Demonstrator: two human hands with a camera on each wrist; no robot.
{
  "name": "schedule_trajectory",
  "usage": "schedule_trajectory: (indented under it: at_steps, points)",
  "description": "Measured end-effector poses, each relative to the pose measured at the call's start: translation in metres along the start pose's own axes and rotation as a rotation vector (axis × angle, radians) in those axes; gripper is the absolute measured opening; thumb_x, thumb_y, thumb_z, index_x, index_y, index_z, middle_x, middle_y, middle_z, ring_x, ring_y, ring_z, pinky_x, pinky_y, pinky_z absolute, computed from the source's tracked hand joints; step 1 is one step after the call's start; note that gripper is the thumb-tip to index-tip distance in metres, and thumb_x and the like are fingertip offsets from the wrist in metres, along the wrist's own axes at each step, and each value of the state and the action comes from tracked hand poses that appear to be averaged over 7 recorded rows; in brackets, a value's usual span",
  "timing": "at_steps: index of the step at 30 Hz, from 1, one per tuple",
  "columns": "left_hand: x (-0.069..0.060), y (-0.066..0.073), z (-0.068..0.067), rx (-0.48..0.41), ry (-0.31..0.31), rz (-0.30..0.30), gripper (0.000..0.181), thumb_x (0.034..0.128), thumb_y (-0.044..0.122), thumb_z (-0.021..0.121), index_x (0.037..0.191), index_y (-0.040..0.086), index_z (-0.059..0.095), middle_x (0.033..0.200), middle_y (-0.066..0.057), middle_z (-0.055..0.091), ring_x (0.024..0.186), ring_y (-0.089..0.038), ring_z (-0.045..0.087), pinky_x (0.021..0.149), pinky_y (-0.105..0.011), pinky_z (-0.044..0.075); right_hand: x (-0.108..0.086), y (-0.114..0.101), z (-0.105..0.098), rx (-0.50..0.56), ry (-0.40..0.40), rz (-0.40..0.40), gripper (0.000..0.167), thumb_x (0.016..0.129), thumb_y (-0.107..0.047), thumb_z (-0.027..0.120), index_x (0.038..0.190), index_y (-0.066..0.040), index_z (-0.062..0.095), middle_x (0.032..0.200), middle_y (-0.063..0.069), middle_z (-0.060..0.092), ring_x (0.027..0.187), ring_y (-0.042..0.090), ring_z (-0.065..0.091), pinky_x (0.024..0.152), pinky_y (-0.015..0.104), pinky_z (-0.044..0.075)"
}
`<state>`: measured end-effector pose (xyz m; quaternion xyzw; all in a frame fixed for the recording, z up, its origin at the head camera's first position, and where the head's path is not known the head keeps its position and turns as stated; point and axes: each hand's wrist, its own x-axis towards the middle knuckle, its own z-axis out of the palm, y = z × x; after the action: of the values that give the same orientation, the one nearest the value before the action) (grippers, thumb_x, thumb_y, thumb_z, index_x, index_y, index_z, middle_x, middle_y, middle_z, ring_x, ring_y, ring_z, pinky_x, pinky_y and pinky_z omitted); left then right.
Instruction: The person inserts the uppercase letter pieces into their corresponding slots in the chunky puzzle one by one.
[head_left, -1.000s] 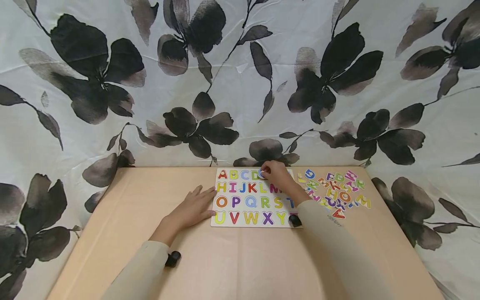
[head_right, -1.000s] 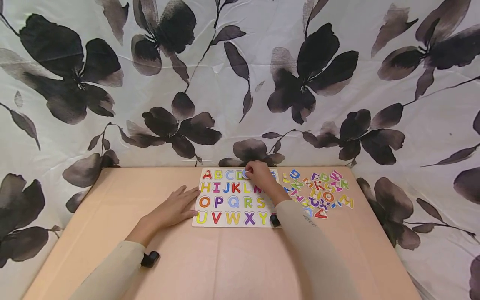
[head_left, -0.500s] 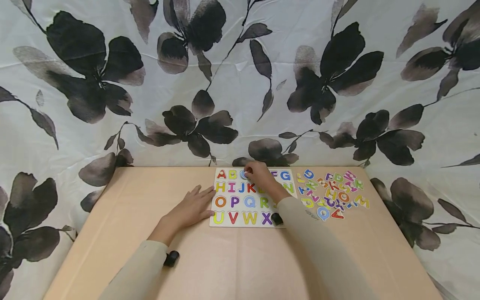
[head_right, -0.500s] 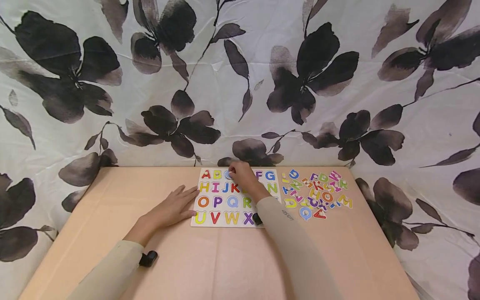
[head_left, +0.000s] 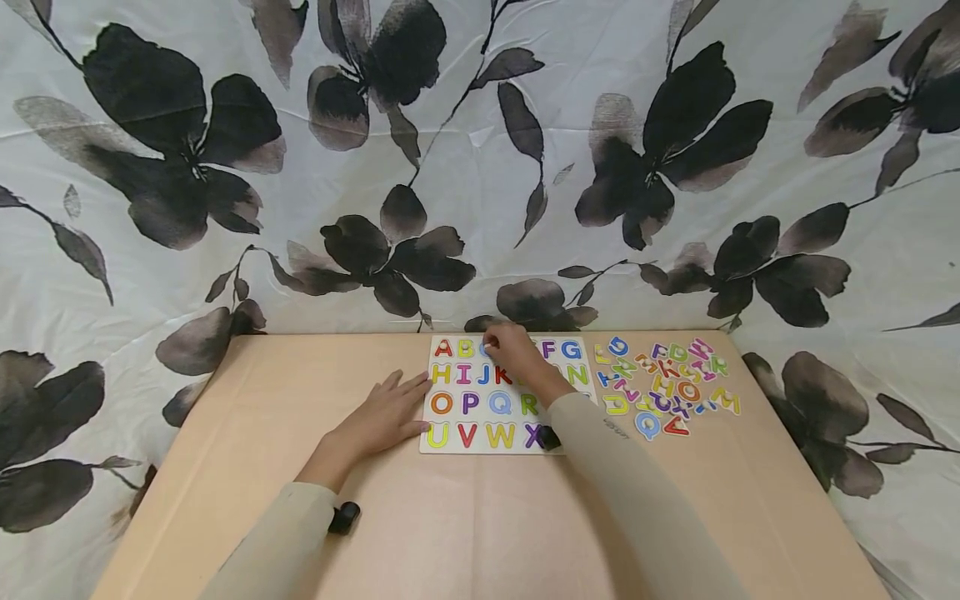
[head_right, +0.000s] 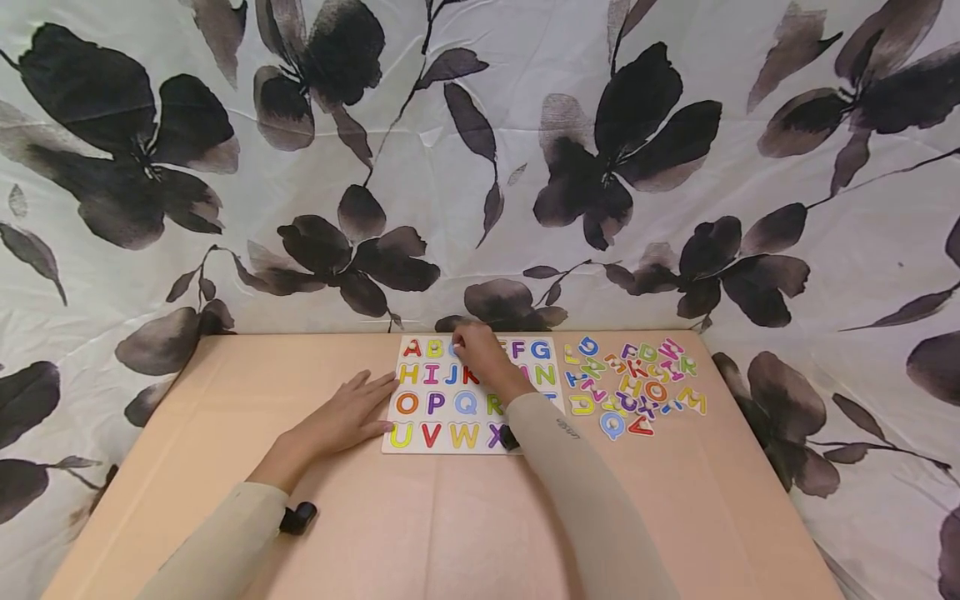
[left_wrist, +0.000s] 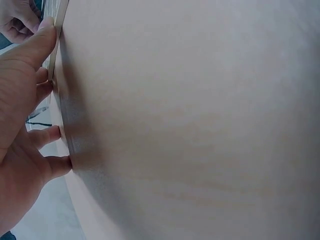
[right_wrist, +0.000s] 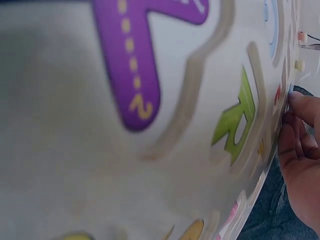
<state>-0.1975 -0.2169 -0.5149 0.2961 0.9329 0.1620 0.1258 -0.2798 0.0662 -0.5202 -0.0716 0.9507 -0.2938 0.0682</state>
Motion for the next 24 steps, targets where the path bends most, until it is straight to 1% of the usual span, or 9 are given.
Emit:
schedule_trajectory:
  at_steps: [5, 11, 13, 16, 19, 24]
  points:
    - [0.002, -0.001, 0.000, 0.006, -0.001, -0.003, 0.079, 0.0970, 0.048, 0.068, 0.160, 0.011, 0.039, 0.169, -0.008, 0.034, 0.154, -0.051, 0.024, 0.118, -0.074, 0.025, -0.007, 0.003, -0.007, 0.046, 0.038, -0.012, 0.019, 0.100, -0.018, 0.070, 0.118, -0.012, 0.069, 0.101, 0.003, 0.062, 0.093, 0.019, 0.058, 0.081, 0.031, 0.053]
    - [0.002, 0.000, -0.002, 0.008, -0.012, -0.007, 0.079, 0.0971, 0.049, 0.068, 0.160, 0.010, 0.039, 0.169, -0.008, 0.033, 0.153, -0.052, 0.024, 0.118, -0.074, 0.026, -0.020, 0.012, -0.020, 0.063, 0.082, -0.019, 0.018, 0.100, -0.017, 0.069, 0.117, -0.011, 0.072, 0.101, 0.005, 0.063, 0.092, 0.020, 0.058, 0.081, 0.033, 0.052]
    - [0.002, 0.001, -0.002, 0.008, -0.008, -0.005, 0.079, 0.0971, 0.049, 0.068, 0.160, 0.010, 0.039, 0.169, -0.008, 0.033, 0.153, -0.052, 0.024, 0.117, -0.075, 0.026, -0.025, 0.016, -0.024, 0.069, 0.105, -0.018, 0.019, 0.099, -0.016, 0.070, 0.117, -0.009, 0.072, 0.102, 0.005, 0.064, 0.092, 0.020, 0.058, 0.082, 0.034, 0.053]
    - [0.001, 0.001, -0.001, 0.012, -0.013, -0.011, 0.079, 0.0973, 0.049, 0.067, 0.160, 0.010, 0.038, 0.170, -0.007, 0.031, 0.154, -0.052, 0.023, 0.117, -0.075, 0.026, -0.034, 0.025, -0.031, 0.073, 0.121, -0.009, 0.020, 0.098, -0.016, 0.072, 0.117, -0.009, 0.072, 0.102, 0.006, 0.066, 0.091, 0.020, 0.059, 0.082, 0.034, 0.054]
    - [0.000, 0.000, -0.001, 0.013, -0.020, -0.012, 0.080, 0.0973, 0.050, 0.067, 0.161, 0.011, 0.037, 0.171, -0.006, 0.029, 0.154, -0.052, 0.022, 0.117, -0.075, 0.025, -0.045, 0.036, -0.038, 0.061, 0.117, 0.011, 0.020, 0.098, -0.017, 0.073, 0.116, -0.009, 0.072, 0.102, 0.006, 0.066, 0.091, 0.020, 0.058, 0.081, 0.033, 0.054]
    - [-0.006, -0.002, -0.002, 0.012, -0.028, 0.007, 0.081, 0.0972, 0.051, 0.067, 0.161, 0.011, 0.037, 0.171, -0.006, 0.029, 0.154, -0.052, 0.022, 0.117, -0.075, 0.025, -0.068, 0.055, -0.054, 0.068, 0.136, 0.088, 0.021, 0.100, -0.017, 0.070, 0.120, -0.008, 0.070, 0.104, 0.008, 0.065, 0.093, 0.023, 0.058, 0.082, 0.034, 0.054]
